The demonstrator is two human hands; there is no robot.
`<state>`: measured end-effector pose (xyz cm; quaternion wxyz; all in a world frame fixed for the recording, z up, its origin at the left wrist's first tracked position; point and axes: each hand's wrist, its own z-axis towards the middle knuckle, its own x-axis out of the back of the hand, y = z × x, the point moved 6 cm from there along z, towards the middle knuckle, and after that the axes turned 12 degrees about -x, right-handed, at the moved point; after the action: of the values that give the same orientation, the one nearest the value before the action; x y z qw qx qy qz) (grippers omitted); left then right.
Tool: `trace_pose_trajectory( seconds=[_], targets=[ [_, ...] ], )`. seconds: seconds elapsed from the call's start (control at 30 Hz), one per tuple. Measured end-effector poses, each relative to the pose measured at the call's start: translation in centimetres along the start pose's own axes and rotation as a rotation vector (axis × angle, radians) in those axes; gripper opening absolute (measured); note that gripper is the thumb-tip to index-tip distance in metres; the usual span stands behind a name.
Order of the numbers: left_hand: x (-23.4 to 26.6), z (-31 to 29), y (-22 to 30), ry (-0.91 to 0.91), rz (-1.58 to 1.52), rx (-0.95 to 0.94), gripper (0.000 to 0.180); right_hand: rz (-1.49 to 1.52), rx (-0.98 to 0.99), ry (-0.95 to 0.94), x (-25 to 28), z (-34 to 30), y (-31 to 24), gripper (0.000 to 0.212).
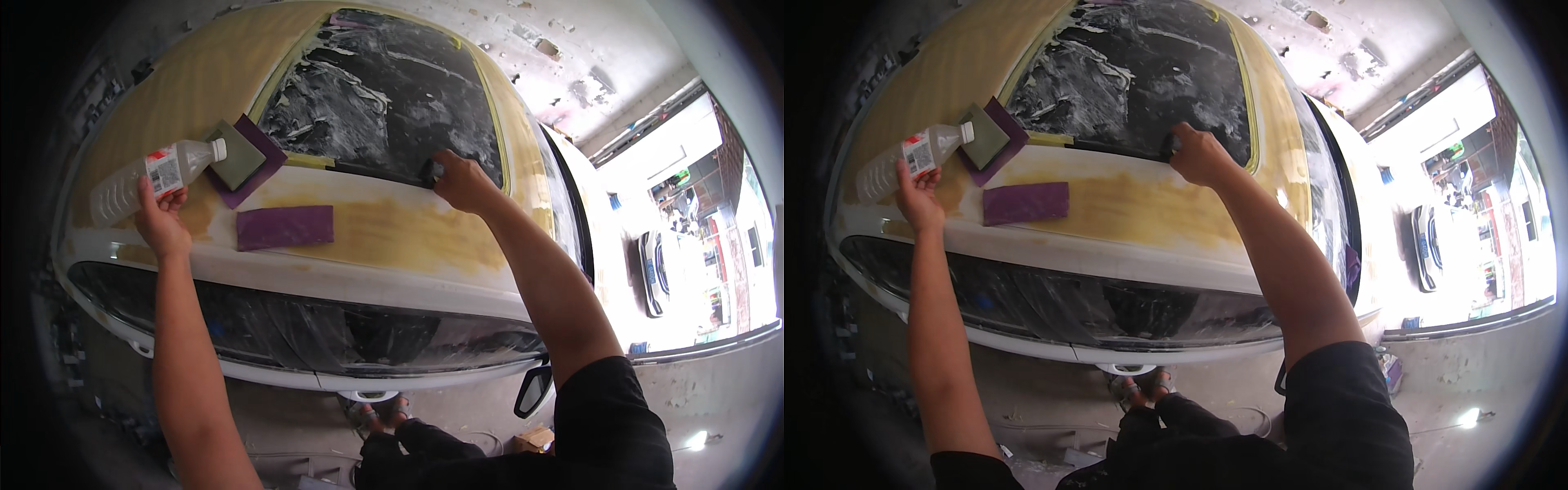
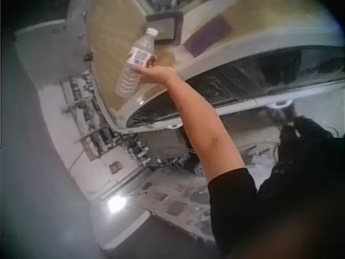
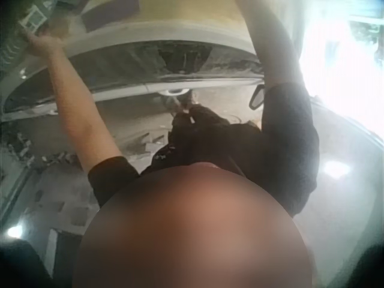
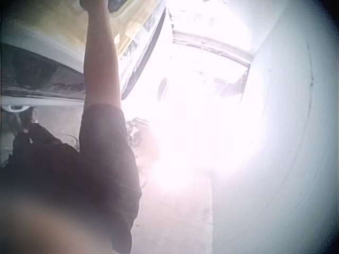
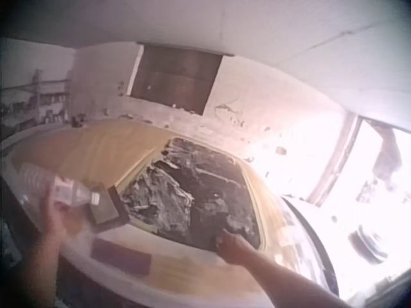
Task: The person sands the roof of a white car using a sanding block and a liquid from a plastic bottle. They repeatedly pour liquid onto the surface and sand in sections, then switch to a purple sanding pad and continue sanding the same area.
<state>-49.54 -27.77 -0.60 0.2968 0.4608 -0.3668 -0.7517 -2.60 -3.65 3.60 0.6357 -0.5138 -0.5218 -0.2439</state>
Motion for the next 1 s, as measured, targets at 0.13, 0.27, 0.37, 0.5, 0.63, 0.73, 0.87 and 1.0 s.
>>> trace_pose_trajectory(
  seconds=[0.13,0.27,0.37,0.5,0.63,0.73,0.87,1.0],
  targets=[
    [-0.1,-0.1,0.2,-0.014,-0.016,-0.027,0.053,0.081,-0.095,-0.061,0.0,0.2,0.4,0.052],
    [-0.1,-0.1,0.1,-0.032,-0.023,-0.034,0.054,0.051,-0.049,-0.001,0.3,0.0,0.4,0.052],
    [0.1,0.1,-0.1,-0.002,-0.009,-0.006,0.052,0.038,-0.039,0.021,0.2,-0.1,0.6,0.051],
    [0.1,0.1,0.1,0.0,-0.01,-0.012,0.052,0.067,-0.081,0.013,0.0,0.1,0.9,0.051],
    [0.0,-0.1,0.1,-0.004,-0.017,-0.029,0.053,0.049,-0.079,0.042,0.3,-0.1,0.5,0.051],
    [0.0,-0.2,0.1,-0.002,-0.014,-0.023,0.053,0.019,-0.032,0.034,0.8,-0.6,-0.3,0.047],
    [-0.1,-0.1,0.0,0.003,-0.009,-0.001,0.053,-0.125,-0.103,-0.045,0.6,-0.4,-1.1,0.044],
    [-0.2,-0.1,0.2,-0.003,-0.009,-0.001,0.052,-0.345,-0.084,0.0,-0.1,0.5,-1.9,0.045]
  ],
)
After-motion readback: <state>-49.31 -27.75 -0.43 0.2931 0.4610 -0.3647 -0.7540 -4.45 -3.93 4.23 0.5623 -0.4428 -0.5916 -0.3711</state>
